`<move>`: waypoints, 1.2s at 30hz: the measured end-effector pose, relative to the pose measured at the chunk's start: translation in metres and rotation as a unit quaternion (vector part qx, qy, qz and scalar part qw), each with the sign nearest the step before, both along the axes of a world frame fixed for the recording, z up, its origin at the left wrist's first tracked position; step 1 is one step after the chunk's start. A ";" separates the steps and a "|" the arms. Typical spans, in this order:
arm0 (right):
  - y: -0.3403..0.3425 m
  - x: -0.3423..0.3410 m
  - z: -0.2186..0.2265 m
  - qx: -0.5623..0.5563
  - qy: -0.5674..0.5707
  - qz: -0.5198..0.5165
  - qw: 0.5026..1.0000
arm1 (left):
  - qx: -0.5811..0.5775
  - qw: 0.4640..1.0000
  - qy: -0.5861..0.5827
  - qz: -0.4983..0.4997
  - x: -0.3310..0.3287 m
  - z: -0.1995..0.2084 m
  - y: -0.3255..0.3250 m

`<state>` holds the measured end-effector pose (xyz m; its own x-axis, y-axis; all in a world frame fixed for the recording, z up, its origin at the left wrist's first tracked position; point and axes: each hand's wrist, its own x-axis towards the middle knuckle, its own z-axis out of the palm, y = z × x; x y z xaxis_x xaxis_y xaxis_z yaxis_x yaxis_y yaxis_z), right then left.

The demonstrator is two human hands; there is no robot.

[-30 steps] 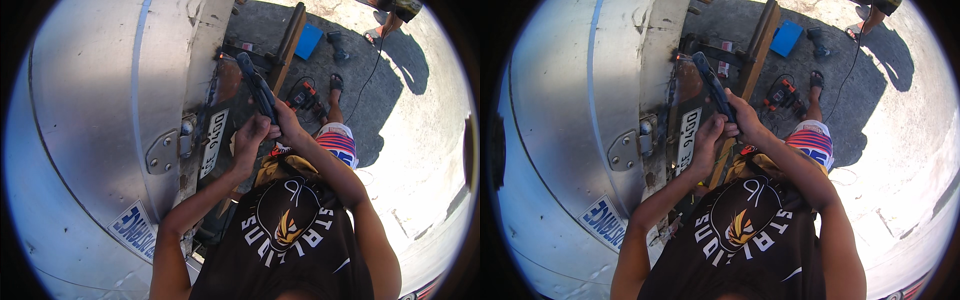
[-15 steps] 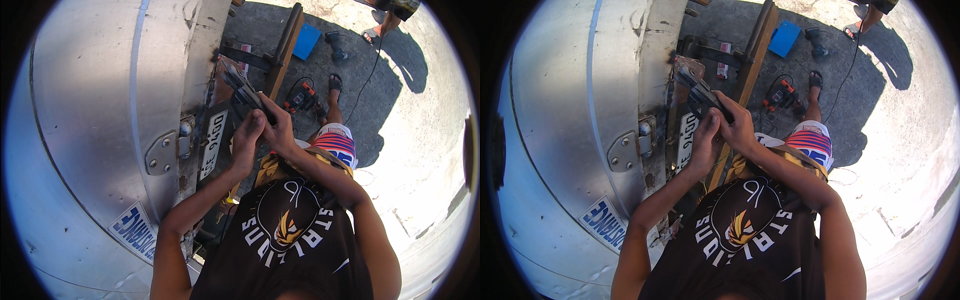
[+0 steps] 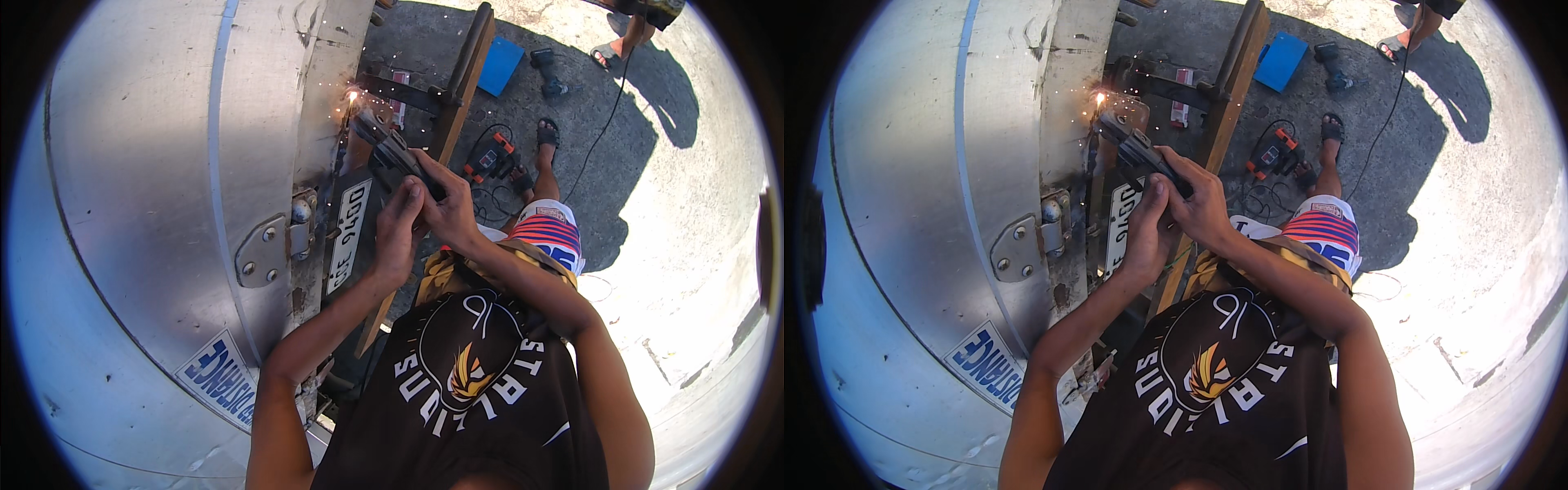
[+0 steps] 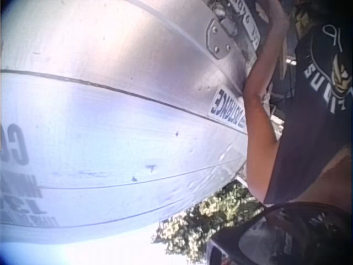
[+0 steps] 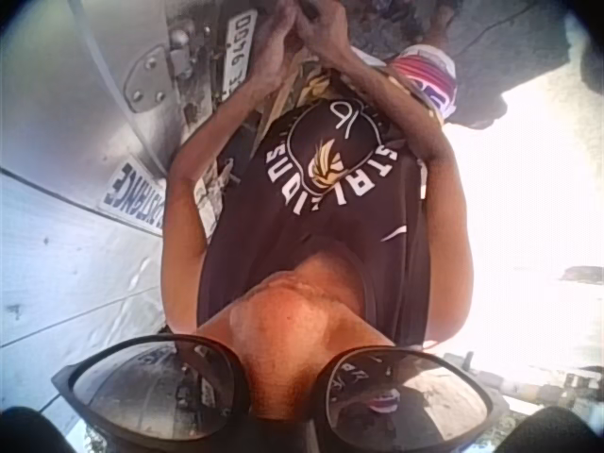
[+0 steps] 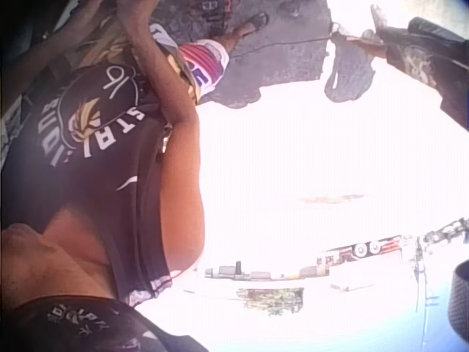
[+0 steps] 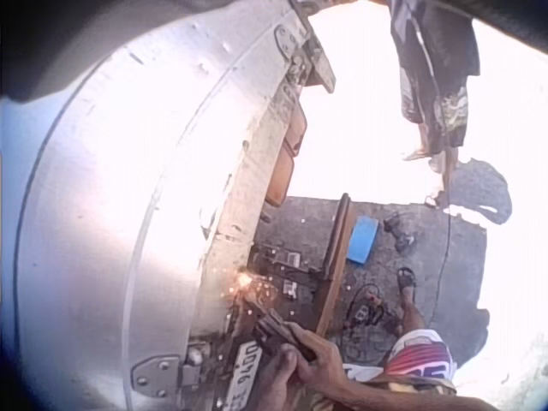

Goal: The person welds a metal plate attached to a large cylindrical tank using a handheld welding tool. They repeatedly position the tool, create an arc, and weld along the seam while standing barefoot on a concrete surface.

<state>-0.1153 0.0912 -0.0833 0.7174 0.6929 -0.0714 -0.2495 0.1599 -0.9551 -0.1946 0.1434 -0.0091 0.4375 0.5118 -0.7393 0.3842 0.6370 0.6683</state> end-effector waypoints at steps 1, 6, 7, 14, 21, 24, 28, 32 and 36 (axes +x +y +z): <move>0.000 0.000 0.000 0.006 -0.010 -0.009 1.000 | 0.003 1.000 -0.003 0.002 0.000 -0.001 0.000; 0.000 0.000 0.000 0.007 -0.020 -0.007 1.000 | 0.004 1.000 -0.011 0.003 -0.001 -0.001 -0.001; 0.000 0.000 -0.001 0.008 -0.019 -0.008 1.000 | 0.004 1.000 -0.011 0.003 -0.001 -0.001 -0.001; 0.001 -0.002 -0.003 0.008 -0.004 -0.001 1.000 | 0.008 1.000 -0.005 0.002 -0.002 -0.001 -0.001; -0.001 0.005 -0.006 0.074 0.254 0.081 0.961 | 0.012 0.998 0.018 -0.055 -0.009 -0.005 0.004; -0.004 0.010 -0.006 0.088 0.316 0.110 0.938 | 0.011 0.997 0.023 -0.076 -0.009 -0.005 0.005; -0.004 0.005 -0.004 0.018 0.064 0.045 0.997 | 0.043 0.998 -0.005 -0.049 -0.004 -0.005 0.000; 0.000 0.003 -0.009 0.008 -0.025 0.008 1.000 | 0.055 0.998 -0.007 -0.040 -0.003 -0.005 -0.001; -0.001 0.009 -0.016 0.137 0.355 0.110 0.918 | 0.049 0.995 0.053 -0.062 -0.008 -0.006 0.001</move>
